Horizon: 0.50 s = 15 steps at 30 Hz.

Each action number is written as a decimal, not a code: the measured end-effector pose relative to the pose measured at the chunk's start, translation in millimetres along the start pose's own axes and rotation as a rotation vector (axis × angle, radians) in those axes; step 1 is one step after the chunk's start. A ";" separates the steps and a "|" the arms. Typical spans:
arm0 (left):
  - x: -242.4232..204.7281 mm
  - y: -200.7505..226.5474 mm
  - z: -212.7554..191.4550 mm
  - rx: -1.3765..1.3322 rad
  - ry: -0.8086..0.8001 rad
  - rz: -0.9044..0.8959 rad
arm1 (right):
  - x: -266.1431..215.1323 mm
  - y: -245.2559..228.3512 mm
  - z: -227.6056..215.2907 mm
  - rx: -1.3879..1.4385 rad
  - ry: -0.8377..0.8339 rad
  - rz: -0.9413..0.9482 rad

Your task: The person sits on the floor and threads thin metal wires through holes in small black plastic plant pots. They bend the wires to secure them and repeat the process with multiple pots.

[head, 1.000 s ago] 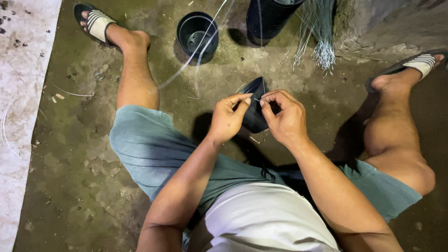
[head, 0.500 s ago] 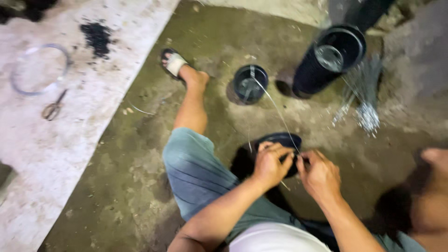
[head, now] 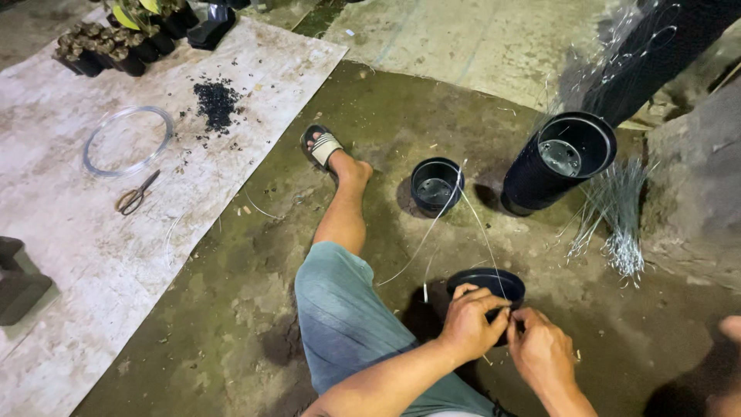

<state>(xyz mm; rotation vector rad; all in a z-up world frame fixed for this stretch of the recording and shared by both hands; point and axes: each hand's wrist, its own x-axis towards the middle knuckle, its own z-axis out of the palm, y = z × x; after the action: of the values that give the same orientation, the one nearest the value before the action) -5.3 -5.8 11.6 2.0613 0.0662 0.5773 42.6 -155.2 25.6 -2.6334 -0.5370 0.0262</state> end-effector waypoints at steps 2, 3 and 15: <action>0.7 4.6 1.7 0.003 -0.013 -0.007 | -4.2 -4.7 -2.0 0.043 -0.002 0.069; 1.3 6.1 0.9 0.004 -0.024 -0.011 | -3.8 -7.5 -4.3 0.036 0.014 0.058; 15.3 7.2 -8.3 -0.249 -0.106 -0.265 | 8.0 -10.3 -41.8 0.177 0.013 -0.088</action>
<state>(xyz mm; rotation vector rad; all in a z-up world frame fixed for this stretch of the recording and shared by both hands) 3.4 1.1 26.8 1.8006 0.1921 0.2959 50.7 -161.5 68.2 -2.4340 -0.6169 0.0280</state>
